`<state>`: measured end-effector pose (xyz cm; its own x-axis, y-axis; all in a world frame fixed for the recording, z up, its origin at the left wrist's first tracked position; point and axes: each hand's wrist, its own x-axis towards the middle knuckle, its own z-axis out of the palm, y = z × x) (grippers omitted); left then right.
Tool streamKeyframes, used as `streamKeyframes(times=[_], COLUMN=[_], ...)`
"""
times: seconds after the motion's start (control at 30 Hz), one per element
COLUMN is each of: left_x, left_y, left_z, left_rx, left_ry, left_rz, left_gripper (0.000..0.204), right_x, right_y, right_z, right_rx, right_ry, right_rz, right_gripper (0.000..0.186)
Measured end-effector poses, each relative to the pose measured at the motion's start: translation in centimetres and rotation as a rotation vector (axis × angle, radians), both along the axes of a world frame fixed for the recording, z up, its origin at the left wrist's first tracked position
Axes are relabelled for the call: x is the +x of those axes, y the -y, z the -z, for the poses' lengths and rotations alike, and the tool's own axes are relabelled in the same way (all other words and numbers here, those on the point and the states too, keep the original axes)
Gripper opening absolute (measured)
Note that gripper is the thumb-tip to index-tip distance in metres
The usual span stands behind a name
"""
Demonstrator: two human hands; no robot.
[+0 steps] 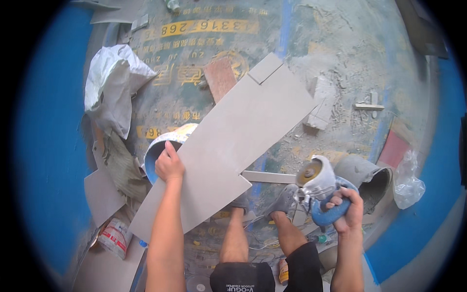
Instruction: The person cuts a notch into a tile with a circular saw while the tile rests on a bucket and then uses an angle grinder to smooth the resulting edge.
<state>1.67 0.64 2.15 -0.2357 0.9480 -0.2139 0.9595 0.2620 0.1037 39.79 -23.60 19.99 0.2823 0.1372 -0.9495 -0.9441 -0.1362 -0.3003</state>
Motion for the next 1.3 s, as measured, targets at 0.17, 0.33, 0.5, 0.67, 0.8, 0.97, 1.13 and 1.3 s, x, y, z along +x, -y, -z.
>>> streamKeyframes(times=[0.17, 0.33, 0.5, 0.67, 0.8, 0.97, 1.13, 1.3], left_x=[0.0, 0.8, 0.0, -0.2, 0.1, -0.5, -0.1, -0.5], left_y=[-0.1, 0.1, 0.0, -0.2, -0.4, -0.4, -0.3, -0.3], left_z=[-0.3, -0.6, -0.1, -0.3, -0.4, -0.3, -0.6, -0.4], left_rx=[-0.027, -0.041, -0.065, -0.08, -0.076, -0.159, -0.157, -0.175], left_ry=[0.014, 0.066, 0.048, 0.075, 0.087, 0.076, 0.085, 0.091], left_rz=[0.019, 0.049, 0.073, 0.087, 0.085, 0.083, 0.085, 0.088], left_gripper=[0.063, 0.061, 0.058, 0.056, 0.054, 0.058, 0.057, 0.056], right_x=[2.1, 0.9, -0.3, -1.5, -3.1, -4.4, -4.4, -4.5], right_y=[-3.2, -6.3, -11.1, -16.1, -20.0, -22.3, -22.9, -23.6], right_z=[-4.8, -4.9, -5.6, -3.8, -1.6, 1.6, 2.9, 3.3], right_rx=[0.143, 0.295, 0.256, 0.286, 0.183, 0.178, 0.178, 0.196], right_ry=[0.158, 0.261, 0.393, 0.549, 0.668, 0.717, 0.729, 0.767], right_rz=[0.106, 0.074, -0.017, -0.072, -0.006, 0.022, -0.021, -0.06], right_gripper=[0.01, 0.016, 0.026, 0.023, 0.018, 0.015, 0.022, 0.022])
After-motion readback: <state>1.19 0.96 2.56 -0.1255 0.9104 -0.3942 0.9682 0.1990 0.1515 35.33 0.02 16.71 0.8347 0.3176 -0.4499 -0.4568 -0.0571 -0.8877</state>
